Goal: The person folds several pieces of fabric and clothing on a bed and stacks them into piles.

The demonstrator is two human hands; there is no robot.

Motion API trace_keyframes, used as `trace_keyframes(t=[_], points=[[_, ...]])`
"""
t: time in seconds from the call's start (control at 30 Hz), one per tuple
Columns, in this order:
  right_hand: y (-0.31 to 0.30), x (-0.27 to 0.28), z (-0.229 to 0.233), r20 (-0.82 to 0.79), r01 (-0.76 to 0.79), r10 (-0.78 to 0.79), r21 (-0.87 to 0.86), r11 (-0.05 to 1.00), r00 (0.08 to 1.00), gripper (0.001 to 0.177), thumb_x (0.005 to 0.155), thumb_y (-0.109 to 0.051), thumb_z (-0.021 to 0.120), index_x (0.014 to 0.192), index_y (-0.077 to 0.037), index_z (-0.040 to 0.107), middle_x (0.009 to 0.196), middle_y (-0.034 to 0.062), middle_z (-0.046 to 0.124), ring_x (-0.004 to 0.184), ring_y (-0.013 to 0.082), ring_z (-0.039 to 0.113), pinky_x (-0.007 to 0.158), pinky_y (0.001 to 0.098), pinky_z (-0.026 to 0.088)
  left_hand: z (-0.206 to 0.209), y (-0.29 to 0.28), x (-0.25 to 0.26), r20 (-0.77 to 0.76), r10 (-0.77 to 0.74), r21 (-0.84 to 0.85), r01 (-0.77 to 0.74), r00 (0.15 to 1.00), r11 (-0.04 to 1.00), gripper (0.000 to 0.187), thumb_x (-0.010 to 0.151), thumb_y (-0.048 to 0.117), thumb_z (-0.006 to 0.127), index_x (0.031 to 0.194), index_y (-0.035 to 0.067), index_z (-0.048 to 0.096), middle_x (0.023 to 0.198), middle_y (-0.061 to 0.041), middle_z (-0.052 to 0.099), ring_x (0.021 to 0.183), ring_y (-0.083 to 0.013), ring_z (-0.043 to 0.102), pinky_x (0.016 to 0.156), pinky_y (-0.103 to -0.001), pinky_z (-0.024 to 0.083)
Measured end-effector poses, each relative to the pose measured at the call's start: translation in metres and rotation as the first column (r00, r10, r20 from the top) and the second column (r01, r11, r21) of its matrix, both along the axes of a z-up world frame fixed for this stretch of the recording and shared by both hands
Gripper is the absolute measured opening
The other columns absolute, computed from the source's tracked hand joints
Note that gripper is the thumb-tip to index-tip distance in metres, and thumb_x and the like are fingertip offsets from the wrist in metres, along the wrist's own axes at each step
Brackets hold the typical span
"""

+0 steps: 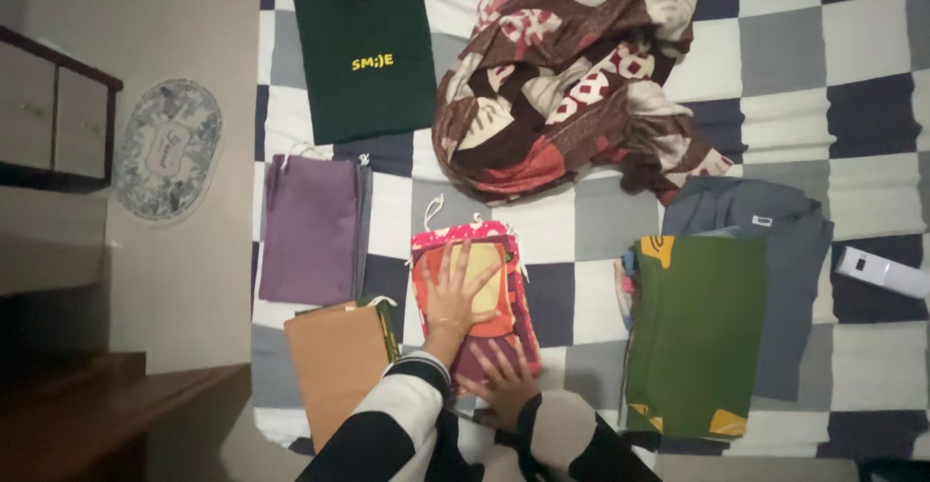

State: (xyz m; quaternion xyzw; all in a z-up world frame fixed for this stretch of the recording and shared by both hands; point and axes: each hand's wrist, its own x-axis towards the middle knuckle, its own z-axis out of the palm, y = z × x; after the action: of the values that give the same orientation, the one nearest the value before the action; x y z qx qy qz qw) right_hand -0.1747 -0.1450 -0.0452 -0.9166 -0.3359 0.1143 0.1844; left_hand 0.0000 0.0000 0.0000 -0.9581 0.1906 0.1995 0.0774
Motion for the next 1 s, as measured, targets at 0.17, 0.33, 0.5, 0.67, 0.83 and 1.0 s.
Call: trace_keyframes(t=[0.17, 0.33, 0.5, 0.67, 0.83, 1.0], points=[[0.006, 0.019, 0.003, -0.249, -0.037, 0.021, -0.059, 0.998, 0.968, 0.102, 0.068, -0.059, 0.082, 0.155, -0.035, 0.034, 0.163, 0.0184, 0.005, 0.148, 0.0454, 0.000, 0.108, 0.0765, -0.004, 0.024, -0.003, 0.032, -0.223, 0.050, -0.005, -0.052, 0.973, 0.999, 0.108, 0.064, 0.087, 0.062, 0.153, 0.061, 0.007, 0.168, -0.011, -0.018, 0.152, -0.0433, -0.018, 0.110, -0.080, 0.000], [0.003, 0.023, 0.003, -0.339, -0.064, 0.030, -0.088, 0.994, 0.940, 0.104, 0.067, -0.052, 0.085, 0.156, -0.034, 0.033, 0.164, 0.0180, 0.006, 0.149, 0.0459, -0.001, 0.107, 0.0768, -0.005, 0.032, -0.008, 0.047, -0.362, 0.072, 0.047, -0.059, 0.929, 0.997, 0.114, 0.062, 0.085, 0.066, 0.155, 0.060, 0.005, 0.167, -0.012, -0.025, 0.149, -0.0439, -0.025, 0.109, -0.081, -0.002], [-0.005, 0.008, 0.013, -0.058, 0.034, -0.029, 0.079, 0.996, 0.998, 0.106, 0.063, -0.051, 0.086, 0.156, -0.032, 0.038, 0.165, 0.0191, 0.018, 0.151, 0.0429, 0.006, 0.114, 0.0730, 0.001, 0.021, -0.007, 0.024, -0.249, 0.036, 0.027, -0.031, 0.968, 0.999, 0.115, 0.061, 0.085, 0.067, 0.156, 0.057, 0.008, 0.168, -0.015, -0.017, 0.151, -0.0478, -0.016, 0.108, -0.082, 0.001], [-0.018, -0.005, 0.016, -0.291, -0.027, 0.036, 0.036, 0.999, 0.956, 0.098, 0.063, -0.038, 0.084, 0.153, -0.030, 0.046, 0.164, 0.0216, 0.013, 0.150, 0.0462, 0.005, 0.112, 0.0719, 0.001, -0.007, -0.009, -0.037, 0.024, 0.070, -0.121, -0.067, 0.997, 0.990, 0.101, 0.075, 0.077, 0.059, 0.159, 0.044, 0.015, 0.169, -0.015, -0.004, 0.154, -0.0449, -0.004, 0.114, -0.077, 0.004], [-0.044, -0.024, 0.015, -0.432, -0.066, 0.079, 0.045, 0.997, 0.898, 0.054, 0.073, -0.025, 0.074, 0.126, -0.036, 0.072, 0.166, 0.0166, 0.017, 0.154, 0.0448, 0.002, 0.117, 0.0706, 0.004, 0.012, -0.019, -0.125, 0.093, 0.131, -0.162, -0.115, 0.987, 0.980, 0.085, 0.085, 0.071, 0.050, 0.157, 0.037, 0.020, 0.164, -0.016, 0.006, 0.150, -0.0420, 0.005, 0.108, -0.079, 0.004], [-0.094, -0.062, 0.010, -0.891, 0.476, -0.018, 0.225, 0.850, 0.454, 0.030, 0.097, -0.012, 0.056, 0.119, -0.024, 0.073, 0.125, 0.0131, 0.073, 0.119, 0.0242, 0.068, 0.107, 0.0399, 0.051, 0.031, -0.029, -0.188, -0.175, 0.213, -0.102, -0.232, 0.961, 0.967, 0.089, 0.086, 0.074, 0.048, 0.159, 0.036, 0.014, 0.166, -0.019, -0.004, 0.152, -0.0430, -0.004, 0.115, -0.074, 0.001]])
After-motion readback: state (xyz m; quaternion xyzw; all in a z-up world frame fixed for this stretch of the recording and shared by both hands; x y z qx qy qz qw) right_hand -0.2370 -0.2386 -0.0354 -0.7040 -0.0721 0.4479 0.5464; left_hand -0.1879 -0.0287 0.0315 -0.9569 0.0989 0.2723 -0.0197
